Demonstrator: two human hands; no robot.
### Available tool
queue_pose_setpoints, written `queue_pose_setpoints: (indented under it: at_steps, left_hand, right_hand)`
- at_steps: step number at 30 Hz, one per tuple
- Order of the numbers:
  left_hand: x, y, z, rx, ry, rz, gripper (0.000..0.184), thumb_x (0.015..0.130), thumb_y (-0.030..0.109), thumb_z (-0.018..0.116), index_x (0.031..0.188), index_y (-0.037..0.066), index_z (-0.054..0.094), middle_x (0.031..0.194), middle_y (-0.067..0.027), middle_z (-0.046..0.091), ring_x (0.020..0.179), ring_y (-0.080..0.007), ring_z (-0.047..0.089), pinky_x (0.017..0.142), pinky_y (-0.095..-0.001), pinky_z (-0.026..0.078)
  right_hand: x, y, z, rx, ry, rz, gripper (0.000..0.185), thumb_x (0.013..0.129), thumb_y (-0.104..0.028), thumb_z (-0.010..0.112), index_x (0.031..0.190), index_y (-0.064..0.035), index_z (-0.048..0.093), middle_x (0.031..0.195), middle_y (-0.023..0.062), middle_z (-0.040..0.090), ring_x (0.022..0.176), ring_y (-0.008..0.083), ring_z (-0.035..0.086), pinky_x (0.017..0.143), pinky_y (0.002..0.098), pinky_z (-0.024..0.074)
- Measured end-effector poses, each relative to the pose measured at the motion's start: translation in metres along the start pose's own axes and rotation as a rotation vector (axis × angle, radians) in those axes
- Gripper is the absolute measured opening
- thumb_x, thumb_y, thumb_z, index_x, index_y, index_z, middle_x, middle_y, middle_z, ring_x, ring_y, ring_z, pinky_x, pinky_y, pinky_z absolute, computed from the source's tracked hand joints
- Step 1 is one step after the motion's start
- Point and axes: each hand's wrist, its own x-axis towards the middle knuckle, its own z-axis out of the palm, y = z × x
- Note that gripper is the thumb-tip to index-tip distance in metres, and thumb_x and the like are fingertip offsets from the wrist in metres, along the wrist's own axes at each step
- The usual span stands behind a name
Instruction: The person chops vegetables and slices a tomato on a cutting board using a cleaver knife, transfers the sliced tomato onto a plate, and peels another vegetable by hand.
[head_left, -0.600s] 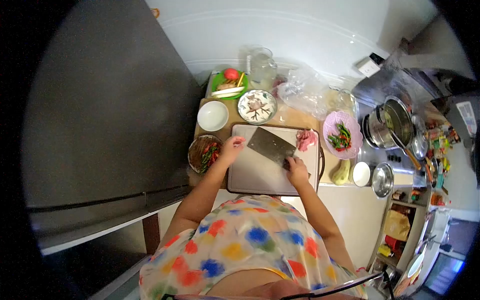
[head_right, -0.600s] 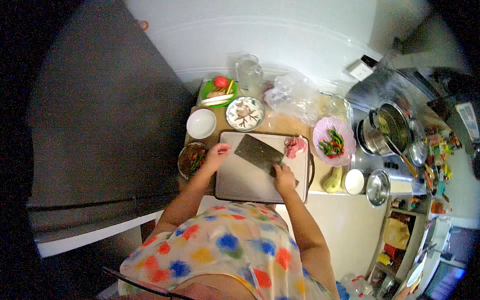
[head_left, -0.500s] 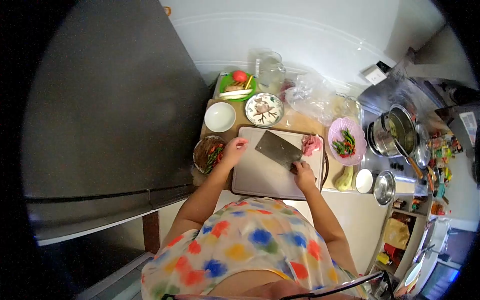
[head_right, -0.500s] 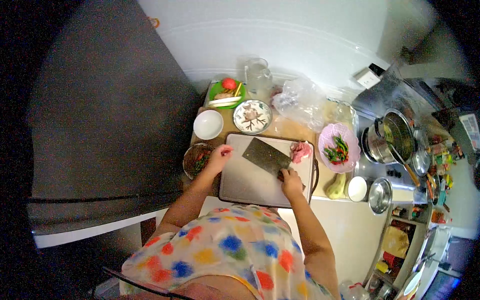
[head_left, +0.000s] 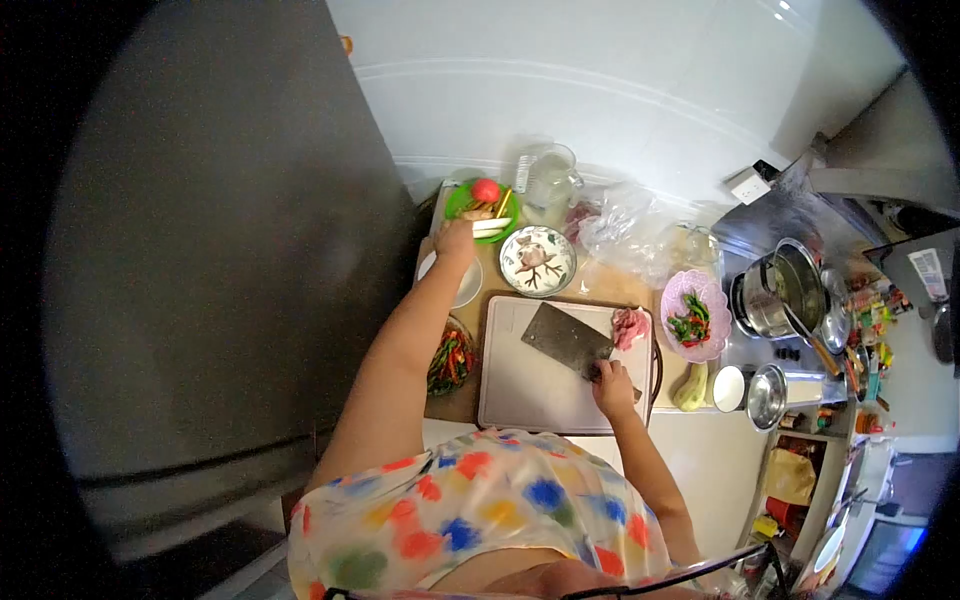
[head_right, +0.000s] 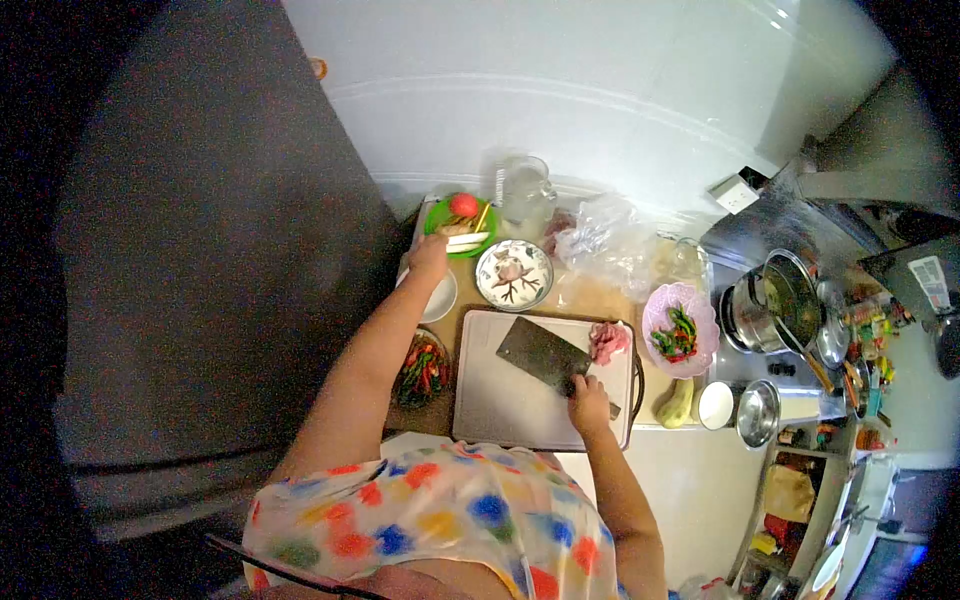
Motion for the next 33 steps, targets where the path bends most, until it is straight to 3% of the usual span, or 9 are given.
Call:
queue_pose_setpoints:
  at_steps: [3,12,16,19,25,26,28,30,33]
  left_hand:
    - [0.007,0.011,-0.017,0.143,-0.115,-0.175,0.021,0.087,0.013,0.05,0.1,0.012,0.067,0.106,-0.0098,0.064,0.097,-0.0274,0.062,0.083,-0.0404,0.049]
    - [0.026,0.001,-0.009,0.036,-0.306,-0.114,0.02,0.086,0.017,0.054,0.101,0.011,0.067,0.099,-0.011,0.066,0.094,-0.0268,0.064,0.08,-0.0399,0.051]
    - [0.016,0.025,-0.083,-0.07,-0.279,-0.037,0.025,0.079,0.024,0.063,0.1,0.009,0.066,0.091,-0.0126,0.067,0.086,-0.0287,0.065,0.075,-0.0405,0.051]
    - [-0.002,0.044,-0.155,-0.286,-0.219,-0.096,0.028,0.075,0.026,0.068,0.091,0.004,0.062,0.086,-0.0164,0.066,0.084,-0.0317,0.065,0.071,-0.0396,0.05]
    - [-0.082,0.055,-0.154,-1.176,-0.005,-0.202,0.02,0.079,0.024,0.063,0.085,0.005,0.059,0.074,-0.003,0.06,0.068,-0.0148,0.056,0.065,-0.0301,0.044]
    - [-0.108,0.065,-0.154,-1.417,-0.046,-0.272,0.013,0.081,0.02,0.061,0.084,0.008,0.059,0.074,0.0025,0.057,0.068,-0.0088,0.05,0.064,-0.0246,0.039]
    - [-0.159,0.084,-0.155,-1.543,-0.149,-0.443,0.009,0.083,0.018,0.062,0.087,0.011,0.058,0.077,0.0033,0.056,0.069,-0.0068,0.046,0.061,-0.0219,0.034]
    - [-0.213,0.088,-0.128,-1.513,-0.154,-0.626,0.016,0.082,0.01,0.068,0.093,0.009,0.056,0.08,0.0021,0.055,0.071,-0.0091,0.048,0.064,-0.0252,0.039]
    - [-0.263,0.1,-0.087,-1.496,-0.11,-0.516,0.015,0.083,0.007,0.066,0.092,0.007,0.055,0.084,-0.0001,0.058,0.077,-0.0091,0.053,0.069,-0.0237,0.043]
  right_hand:
    - [-0.007,-0.003,0.006,-0.032,0.057,0.016,0.048,0.065,-0.005,0.066,0.111,-0.0091,0.051,0.1,0.0166,0.053,0.091,0.0368,0.053,0.079,0.0467,0.0463]
    - [0.001,-0.017,0.007,-0.035,0.061,0.163,0.049,0.063,-0.005,0.065,0.11,-0.0087,0.05,0.101,0.0148,0.051,0.094,0.0358,0.051,0.08,0.0466,0.0454]
    - [0.001,-0.019,0.005,-0.024,0.056,0.162,0.049,0.062,-0.004,0.065,0.109,-0.0076,0.049,0.102,0.0157,0.051,0.094,0.0363,0.051,0.081,0.0462,0.0453]
    - [0.005,-0.011,0.014,-0.054,0.03,0.168,0.052,0.063,-0.005,0.065,0.111,-0.0076,0.049,0.104,0.0162,0.051,0.097,0.0364,0.051,0.082,0.0461,0.0458]
    - [0.005,-0.008,0.004,-0.078,-0.049,0.117,0.058,0.064,-0.01,0.069,0.118,-0.0078,0.047,0.107,0.0179,0.051,0.099,0.0367,0.052,0.083,0.0454,0.0469]
    - [0.006,-0.01,-0.001,-0.074,-0.07,0.11,0.059,0.065,-0.011,0.07,0.119,-0.0076,0.046,0.107,0.0184,0.051,0.099,0.0369,0.052,0.084,0.0452,0.047]
    - [0.002,-0.003,0.0,-0.081,-0.119,0.085,0.064,0.066,-0.016,0.073,0.122,-0.0067,0.043,0.107,0.02,0.051,0.098,0.0378,0.053,0.085,0.0448,0.0474]
    - [-0.005,-0.006,-0.017,-0.042,-0.125,0.088,0.066,0.066,-0.019,0.074,0.122,-0.006,0.042,0.107,0.0205,0.051,0.099,0.0382,0.053,0.085,0.0452,0.048]
    - [-0.026,-0.005,-0.042,-0.011,-0.162,0.146,0.061,0.07,-0.022,0.072,0.12,-0.0064,0.042,0.107,0.0223,0.053,0.099,0.039,0.055,0.082,0.0464,0.0496]
